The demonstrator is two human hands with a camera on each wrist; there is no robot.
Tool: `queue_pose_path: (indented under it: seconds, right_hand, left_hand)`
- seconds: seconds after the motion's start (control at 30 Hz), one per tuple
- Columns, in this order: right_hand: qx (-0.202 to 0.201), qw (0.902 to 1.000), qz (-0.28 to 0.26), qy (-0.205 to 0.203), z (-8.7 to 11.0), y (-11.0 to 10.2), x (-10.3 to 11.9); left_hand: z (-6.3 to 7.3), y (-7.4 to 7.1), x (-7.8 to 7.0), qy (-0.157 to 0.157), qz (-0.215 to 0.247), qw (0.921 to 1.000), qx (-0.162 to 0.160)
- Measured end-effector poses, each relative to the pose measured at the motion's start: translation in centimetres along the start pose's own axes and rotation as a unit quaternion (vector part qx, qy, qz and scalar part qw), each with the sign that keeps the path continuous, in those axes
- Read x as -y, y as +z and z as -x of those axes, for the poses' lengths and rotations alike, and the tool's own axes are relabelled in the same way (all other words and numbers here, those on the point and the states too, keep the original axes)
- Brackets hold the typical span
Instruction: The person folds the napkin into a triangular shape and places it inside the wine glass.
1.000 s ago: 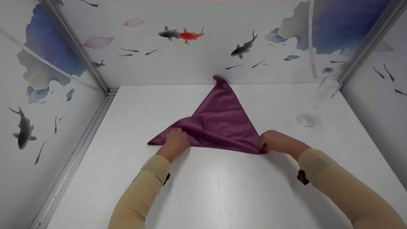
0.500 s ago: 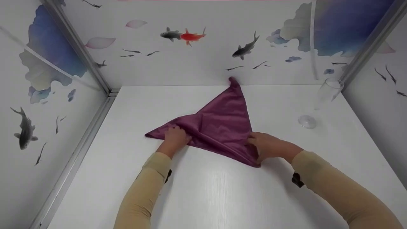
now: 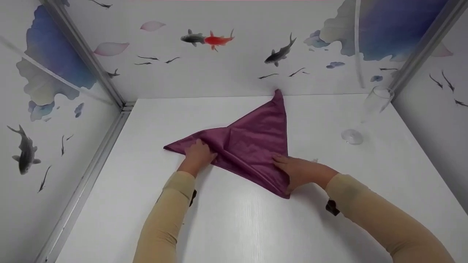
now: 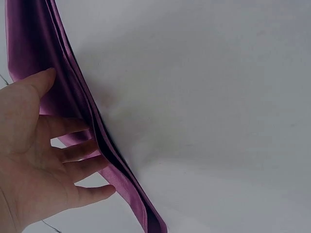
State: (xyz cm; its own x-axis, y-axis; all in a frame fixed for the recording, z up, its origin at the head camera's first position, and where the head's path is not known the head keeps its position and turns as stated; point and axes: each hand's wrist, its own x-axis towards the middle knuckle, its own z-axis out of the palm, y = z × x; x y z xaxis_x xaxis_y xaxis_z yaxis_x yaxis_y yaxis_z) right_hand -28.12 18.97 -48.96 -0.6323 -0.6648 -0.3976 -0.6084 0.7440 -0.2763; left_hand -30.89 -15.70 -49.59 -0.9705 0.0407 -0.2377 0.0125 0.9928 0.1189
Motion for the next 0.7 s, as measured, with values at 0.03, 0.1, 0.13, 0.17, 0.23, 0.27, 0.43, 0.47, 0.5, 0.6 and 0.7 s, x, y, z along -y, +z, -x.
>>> queue_pose_path:
  seconds: [0.03, 0.1, 0.13, 0.17, 0.23, 0.27, 0.43, 0.47, 0.5, 0.6, 0.7]
  right_hand:
    - [0.001, 1.0000, -0.002, 0.005, 0.0, 0.1, 0.1]
    - [0.000, 0.9999, -0.005, 0.013, -0.1, 0.2, 0.3]
    - [-0.001, 0.9998, -0.006, 0.017, -0.2, 0.3, 0.4]
    - [-0.003, 0.9998, -0.007, 0.020, -0.2, 0.3, 0.6]
    - [-0.007, 0.9996, -0.005, 0.026, -0.3, 0.5, 0.8]
    - [-0.007, 0.9995, -0.004, 0.030, -0.4, 0.5, 1.0]
    - [-0.008, 0.9986, -0.001, 0.053, -0.7, 0.8, 1.7]
    - [-0.010, 0.9984, -0.004, 0.056, -0.7, 0.9, 1.9]
    - [-0.012, 0.9981, -0.006, 0.059, -0.7, 0.9, 2.0]
    - [-0.014, 0.9974, -0.007, 0.071, -0.8, 0.9, 2.5]
    - [-0.015, 0.9966, -0.002, 0.081, -0.9, 0.9, 2.9]
  left_hand:
    - [-0.1, 0.0, 0.1, -0.002, 0.001, 1.0000, 0.001]
    - [-0.3, 0.0, 0.2, -0.005, 0.002, 1.0000, -0.001]
    - [-0.4, -0.1, 0.4, -0.007, 0.004, 1.0000, -0.001]
    - [-0.5, -0.1, 0.5, -0.007, 0.000, 1.0000, 0.000]
    - [-0.6, -0.2, 0.7, -0.007, -0.003, 1.0000, 0.004]
    - [-0.7, -0.3, 0.8, -0.007, -0.004, 0.9999, 0.007]
    - [-1.1, -0.5, 1.3, -0.007, 0.000, 0.9997, 0.024]
    - [-1.2, -0.5, 1.4, -0.009, 0.003, 0.9997, 0.024]
    - [-1.3, -0.5, 1.5, -0.012, 0.006, 0.9997, 0.023]
    - [-1.4, -0.7, 1.6, -0.019, 0.016, 0.9996, 0.016]
    - [-1.5, -0.8, 1.8, -0.023, 0.025, 0.9994, 0.011]
